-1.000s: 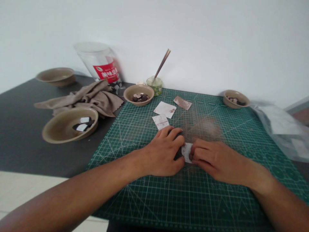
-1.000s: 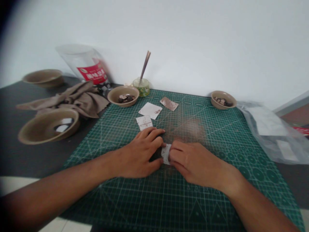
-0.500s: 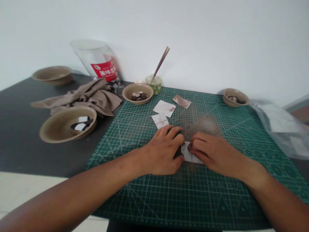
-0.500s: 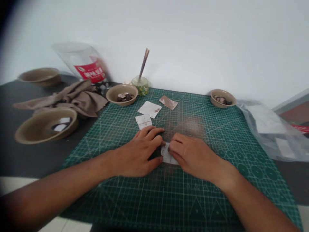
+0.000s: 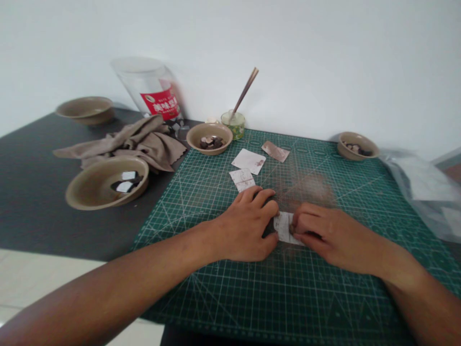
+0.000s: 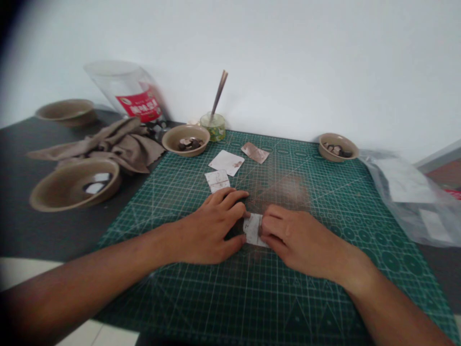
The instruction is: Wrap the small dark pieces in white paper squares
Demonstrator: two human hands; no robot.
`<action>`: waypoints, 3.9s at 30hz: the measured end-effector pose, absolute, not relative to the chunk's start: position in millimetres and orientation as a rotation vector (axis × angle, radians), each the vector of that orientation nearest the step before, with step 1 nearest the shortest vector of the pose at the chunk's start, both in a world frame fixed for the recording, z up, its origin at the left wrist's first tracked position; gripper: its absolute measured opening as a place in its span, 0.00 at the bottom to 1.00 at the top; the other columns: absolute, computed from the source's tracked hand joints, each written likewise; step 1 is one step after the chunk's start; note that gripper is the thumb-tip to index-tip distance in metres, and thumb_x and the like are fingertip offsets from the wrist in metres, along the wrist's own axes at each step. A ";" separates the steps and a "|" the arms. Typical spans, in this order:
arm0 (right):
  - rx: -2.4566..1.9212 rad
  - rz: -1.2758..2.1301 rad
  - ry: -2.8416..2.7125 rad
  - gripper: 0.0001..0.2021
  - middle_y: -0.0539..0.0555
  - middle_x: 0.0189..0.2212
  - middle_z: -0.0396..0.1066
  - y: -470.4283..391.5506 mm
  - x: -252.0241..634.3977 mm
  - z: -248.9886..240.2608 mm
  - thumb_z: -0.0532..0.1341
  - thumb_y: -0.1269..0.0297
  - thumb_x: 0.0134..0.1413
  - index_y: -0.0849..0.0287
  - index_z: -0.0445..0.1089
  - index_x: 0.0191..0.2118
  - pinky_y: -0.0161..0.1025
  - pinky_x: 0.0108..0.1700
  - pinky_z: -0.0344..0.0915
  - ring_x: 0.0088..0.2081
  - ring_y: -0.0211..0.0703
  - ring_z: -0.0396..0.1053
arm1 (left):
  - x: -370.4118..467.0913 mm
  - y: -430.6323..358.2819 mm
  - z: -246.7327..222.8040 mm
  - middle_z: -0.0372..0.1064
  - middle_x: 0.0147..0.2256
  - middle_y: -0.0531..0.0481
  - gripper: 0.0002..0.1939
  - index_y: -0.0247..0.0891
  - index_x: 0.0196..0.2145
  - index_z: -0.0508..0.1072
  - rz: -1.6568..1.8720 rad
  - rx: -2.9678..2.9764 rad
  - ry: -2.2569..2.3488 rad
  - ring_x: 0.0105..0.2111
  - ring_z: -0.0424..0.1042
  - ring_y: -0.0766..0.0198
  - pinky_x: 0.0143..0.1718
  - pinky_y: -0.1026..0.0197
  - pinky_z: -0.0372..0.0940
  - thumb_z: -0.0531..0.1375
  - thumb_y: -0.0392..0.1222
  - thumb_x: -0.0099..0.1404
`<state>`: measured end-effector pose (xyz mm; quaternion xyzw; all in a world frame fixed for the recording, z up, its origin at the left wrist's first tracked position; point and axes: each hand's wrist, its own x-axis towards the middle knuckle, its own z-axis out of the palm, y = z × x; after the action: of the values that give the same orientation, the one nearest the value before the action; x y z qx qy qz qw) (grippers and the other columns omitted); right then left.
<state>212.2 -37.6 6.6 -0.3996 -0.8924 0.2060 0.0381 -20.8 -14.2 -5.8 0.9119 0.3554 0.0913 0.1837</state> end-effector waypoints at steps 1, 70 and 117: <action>-1.168 0.650 -2.761 0.06 0.51 0.39 0.68 -38.6 211.0 6.9 0.56 0.68 0.68 0.56 0.68 0.37 0.39 0.38 0.62 0.37 0.40 0.68 | -20.9 -14.2 -6.3 0.57 0.63 0.40 0.15 0.38 0.47 0.67 0.259 2.575 0.999 0.66 0.50 0.41 0.66 0.37 0.52 0.59 0.45 0.64; -1.212 0.345 -2.721 0.07 0.53 0.37 0.70 -40.5 201.7 6.5 0.55 0.71 0.67 0.58 0.70 0.38 0.41 0.37 0.63 0.36 0.43 0.69 | -21.1 -15.0 -8.3 0.59 0.61 0.40 0.13 0.38 0.44 0.67 0.307 2.615 1.006 0.64 0.53 0.41 0.64 0.37 0.54 0.59 0.45 0.64; -1.164 0.445 -2.797 0.06 0.53 0.39 0.69 -39.2 207.8 4.9 0.56 0.71 0.67 0.57 0.70 0.39 0.42 0.40 0.62 0.38 0.43 0.67 | -19.9 -16.8 -10.1 0.59 0.60 0.38 0.14 0.35 0.46 0.67 0.302 2.621 1.006 0.65 0.52 0.42 0.66 0.39 0.52 0.58 0.45 0.65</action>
<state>207.8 -39.2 4.9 -0.3800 -0.9127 0.1452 0.0397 -19.9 -16.8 -10.1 0.9165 0.3519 0.1055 0.1584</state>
